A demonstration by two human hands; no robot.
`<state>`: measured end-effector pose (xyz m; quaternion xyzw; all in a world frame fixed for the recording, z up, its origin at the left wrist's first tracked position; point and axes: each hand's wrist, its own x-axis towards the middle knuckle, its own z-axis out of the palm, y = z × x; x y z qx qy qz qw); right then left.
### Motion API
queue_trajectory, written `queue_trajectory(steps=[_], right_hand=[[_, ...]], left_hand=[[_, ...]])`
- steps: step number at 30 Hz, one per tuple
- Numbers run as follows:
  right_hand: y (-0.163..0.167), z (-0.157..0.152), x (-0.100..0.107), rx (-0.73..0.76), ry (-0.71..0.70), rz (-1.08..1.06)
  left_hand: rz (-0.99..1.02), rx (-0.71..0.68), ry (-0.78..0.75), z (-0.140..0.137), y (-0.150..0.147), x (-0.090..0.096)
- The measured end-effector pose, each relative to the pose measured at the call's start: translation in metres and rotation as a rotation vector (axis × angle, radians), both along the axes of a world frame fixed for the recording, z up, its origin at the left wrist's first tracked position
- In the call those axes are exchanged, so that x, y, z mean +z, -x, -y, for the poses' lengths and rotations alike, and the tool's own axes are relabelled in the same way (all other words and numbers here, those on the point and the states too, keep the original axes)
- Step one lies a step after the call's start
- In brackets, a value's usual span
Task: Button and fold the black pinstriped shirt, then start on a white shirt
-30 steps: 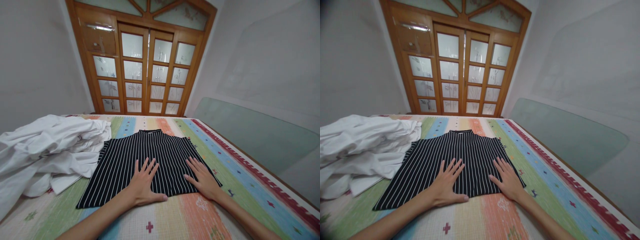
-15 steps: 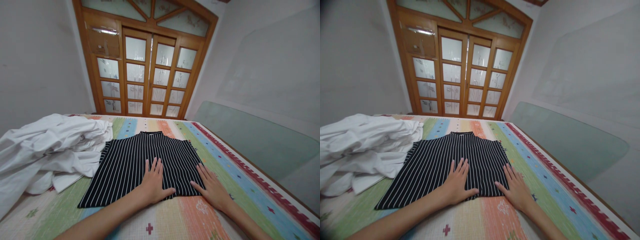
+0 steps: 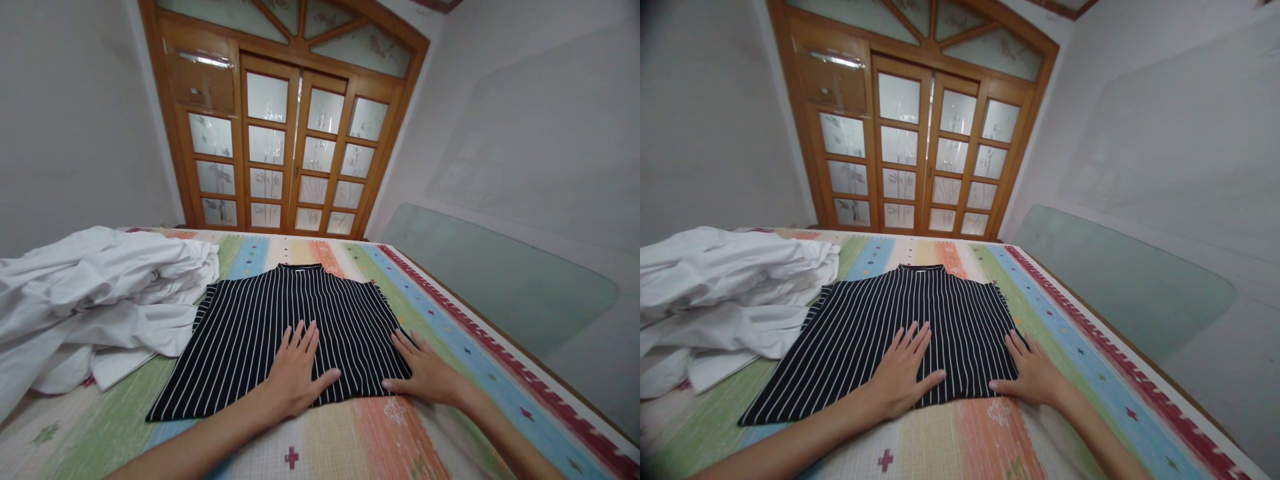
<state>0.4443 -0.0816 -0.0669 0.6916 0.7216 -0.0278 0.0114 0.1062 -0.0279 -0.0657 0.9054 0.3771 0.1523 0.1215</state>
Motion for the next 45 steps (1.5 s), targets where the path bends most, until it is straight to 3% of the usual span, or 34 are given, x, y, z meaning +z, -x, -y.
queue_trajectory(steps=[2, 6, 9, 12, 17, 24, 29, 31, 35, 40, 45], right_hand=[[0.01, -0.012, 0.015, 0.087, 0.041, -0.019], [0.061, -0.034, 0.035, 0.276, -0.067, -0.163], [0.1, -0.042, 0.032, 0.428, -0.063, -0.266], [0.118, -0.042, 0.022, 0.524, -0.038, -0.314], [0.109, -0.032, 0.017, 0.558, -0.046, -0.293], [0.095, -0.009, 0.022, 0.602, -0.028, -0.218], [0.094, -0.006, 0.034, 0.615, 0.054, -0.254], [0.101, -0.011, 0.04, 0.591, 0.062, -0.298], [0.128, -0.03, 0.046, 0.571, -0.064, -0.365], [0.165, -0.045, 0.033, 0.677, -0.103, -0.276], [0.171, -0.037, 0.023, 0.712, -0.083, -0.239]], left_hand=[[-0.008, 0.061, 0.007, 0.0, -0.002, 0.001], [-0.031, 0.087, 0.0, 0.0, -0.004, 0.001], [-0.027, 0.094, -0.027, -0.002, -0.003, 0.001], [-0.036, 0.107, -0.028, -0.007, 0.0, 0.003], [-0.047, 0.139, -0.032, -0.025, 0.011, 0.006], [-0.061, 0.178, -0.073, -0.061, 0.037, 0.003], [-0.091, 0.221, -0.076, -0.071, 0.048, 0.005], [-0.088, 0.226, -0.087, -0.07, 0.048, 0.005], [-0.101, 0.242, -0.087, -0.068, 0.046, 0.006], [-0.146, 0.233, -0.079, -0.07, 0.047, 0.006], [-0.158, 0.194, -0.07, -0.074, 0.051, 0.007]])
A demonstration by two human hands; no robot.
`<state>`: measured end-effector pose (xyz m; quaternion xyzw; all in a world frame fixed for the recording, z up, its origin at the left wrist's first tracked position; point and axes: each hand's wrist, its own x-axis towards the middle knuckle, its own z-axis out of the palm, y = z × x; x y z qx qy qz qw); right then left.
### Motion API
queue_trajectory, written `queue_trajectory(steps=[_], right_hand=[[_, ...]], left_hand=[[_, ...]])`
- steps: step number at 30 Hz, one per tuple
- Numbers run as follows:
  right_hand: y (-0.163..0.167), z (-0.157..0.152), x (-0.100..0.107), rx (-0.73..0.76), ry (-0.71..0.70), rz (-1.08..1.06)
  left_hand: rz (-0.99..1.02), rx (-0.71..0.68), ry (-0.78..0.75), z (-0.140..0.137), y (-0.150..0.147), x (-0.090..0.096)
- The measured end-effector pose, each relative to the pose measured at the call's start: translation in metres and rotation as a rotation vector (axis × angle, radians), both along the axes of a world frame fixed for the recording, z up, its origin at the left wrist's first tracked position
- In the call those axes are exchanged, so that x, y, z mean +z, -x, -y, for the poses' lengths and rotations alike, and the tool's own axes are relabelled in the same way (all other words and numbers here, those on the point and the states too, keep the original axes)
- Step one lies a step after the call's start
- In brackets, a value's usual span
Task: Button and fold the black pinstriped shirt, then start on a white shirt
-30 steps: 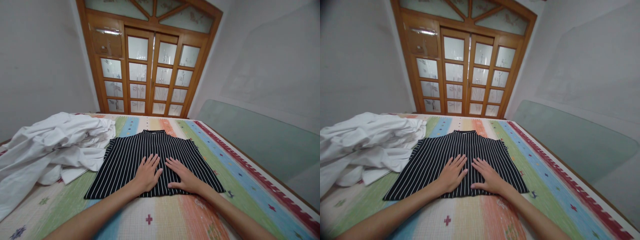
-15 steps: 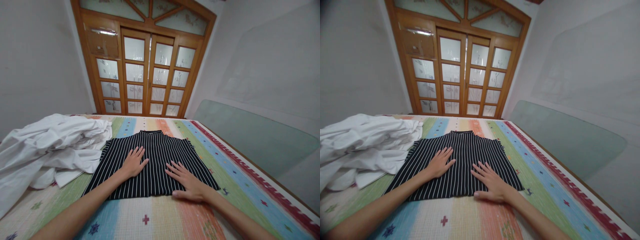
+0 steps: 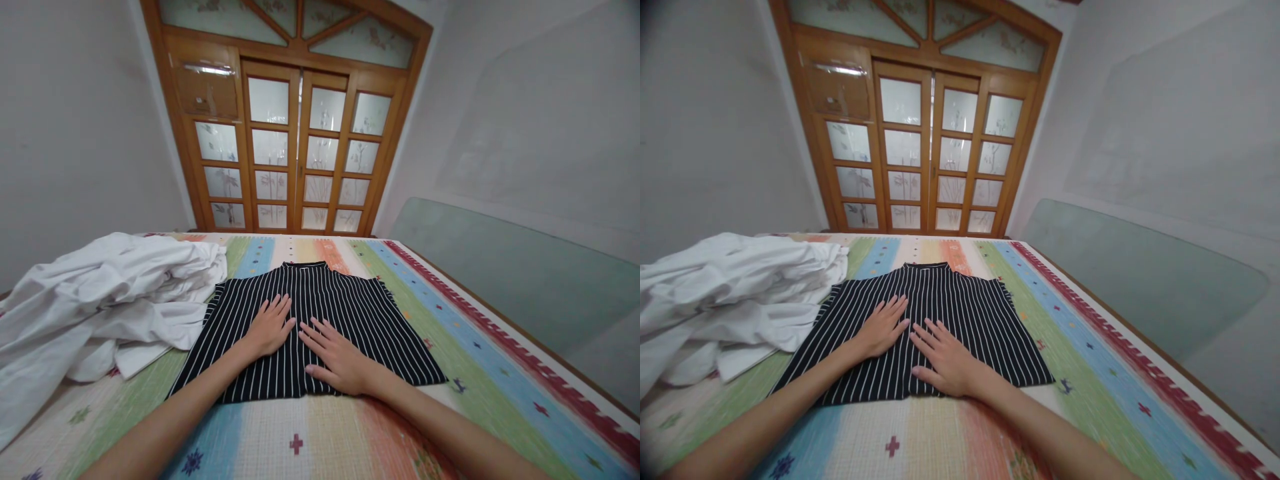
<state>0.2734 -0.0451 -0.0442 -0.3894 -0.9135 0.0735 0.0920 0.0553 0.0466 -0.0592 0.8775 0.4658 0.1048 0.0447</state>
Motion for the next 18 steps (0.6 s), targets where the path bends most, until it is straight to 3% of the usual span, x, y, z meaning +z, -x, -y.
queue_trajectory(steps=[4, 8, 14, 18], right_hand=[[-0.009, 0.006, 0.008, 0.075, 0.067, 0.008], [-0.016, -0.008, 0.021, 0.148, 0.139, -0.014], [-0.008, -0.059, 0.007, -0.145, -0.059, -0.13], [-0.015, -0.089, -0.011, -0.263, -0.04, -0.049]], left_hand=[[-0.032, -0.055, -0.005, -0.005, 0.003, 0.003], [-0.067, -0.056, -0.009, -0.006, 0.002, 0.005], [-0.054, -0.062, -0.029, -0.003, 0.003, 0.004], [-0.042, -0.094, -0.007, -0.001, 0.007, 0.006]])
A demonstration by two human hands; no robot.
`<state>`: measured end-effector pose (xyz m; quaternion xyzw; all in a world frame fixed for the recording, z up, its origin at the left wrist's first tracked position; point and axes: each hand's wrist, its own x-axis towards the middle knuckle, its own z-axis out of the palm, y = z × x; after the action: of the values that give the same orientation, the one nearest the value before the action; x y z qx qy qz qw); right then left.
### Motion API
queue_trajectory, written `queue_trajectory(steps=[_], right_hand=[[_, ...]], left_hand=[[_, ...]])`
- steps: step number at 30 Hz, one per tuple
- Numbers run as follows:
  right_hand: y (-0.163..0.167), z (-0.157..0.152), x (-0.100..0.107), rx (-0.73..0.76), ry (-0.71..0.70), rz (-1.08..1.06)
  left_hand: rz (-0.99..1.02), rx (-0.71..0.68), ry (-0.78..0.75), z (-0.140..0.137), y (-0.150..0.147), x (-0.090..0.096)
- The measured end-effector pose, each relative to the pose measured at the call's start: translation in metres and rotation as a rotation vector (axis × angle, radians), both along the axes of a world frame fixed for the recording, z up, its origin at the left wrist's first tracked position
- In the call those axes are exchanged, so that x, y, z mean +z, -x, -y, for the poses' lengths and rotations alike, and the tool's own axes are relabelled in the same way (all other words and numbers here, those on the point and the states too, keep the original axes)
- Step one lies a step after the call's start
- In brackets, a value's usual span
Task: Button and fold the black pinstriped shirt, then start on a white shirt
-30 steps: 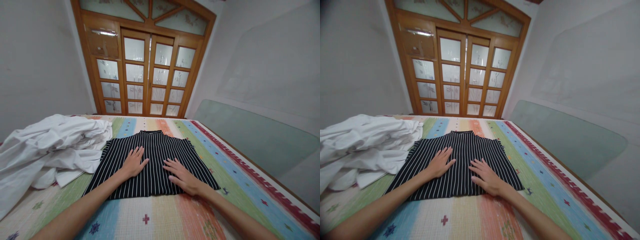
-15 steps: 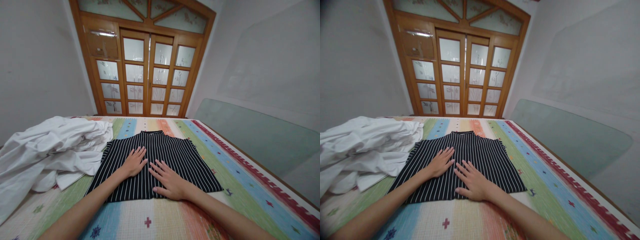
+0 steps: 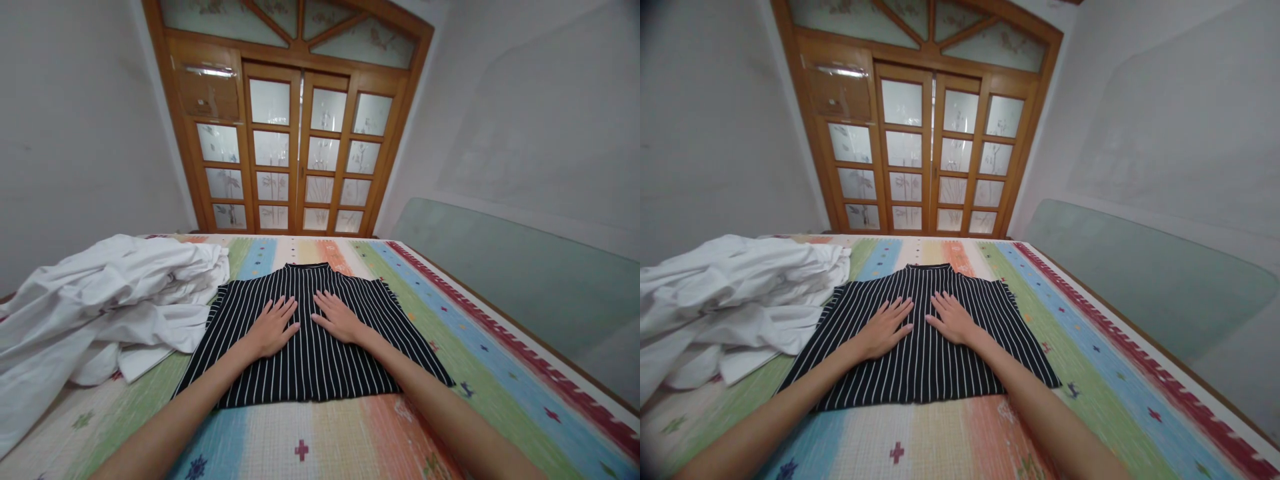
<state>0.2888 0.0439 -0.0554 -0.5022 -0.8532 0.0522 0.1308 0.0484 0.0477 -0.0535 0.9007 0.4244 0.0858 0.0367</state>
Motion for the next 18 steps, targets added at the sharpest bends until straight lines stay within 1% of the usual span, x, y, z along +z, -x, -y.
queue_trajectory(steps=[4, 10, 14, 16, 18], right_hand=[[-0.023, -0.016, -0.005, -0.091, 0.036, 0.047], [-0.075, -0.029, -0.007, -0.339, 0.118, 0.142], [-0.11, -0.035, -0.012, -0.517, 0.115, 0.193], [-0.121, -0.036, -0.014, -0.564, 0.105, 0.206], [-0.124, -0.038, -0.013, -0.591, 0.103, 0.221]], left_hand=[[-0.012, 0.012, 0.04, -0.005, 0.008, 0.002], [-0.032, 0.205, 0.015, -0.026, 0.034, 0.001], [-0.074, 0.311, -0.003, -0.03, 0.053, 0.003], [-0.086, 0.362, -0.014, -0.029, 0.058, 0.005], [-0.099, 0.413, -0.005, -0.029, 0.059, 0.007]])
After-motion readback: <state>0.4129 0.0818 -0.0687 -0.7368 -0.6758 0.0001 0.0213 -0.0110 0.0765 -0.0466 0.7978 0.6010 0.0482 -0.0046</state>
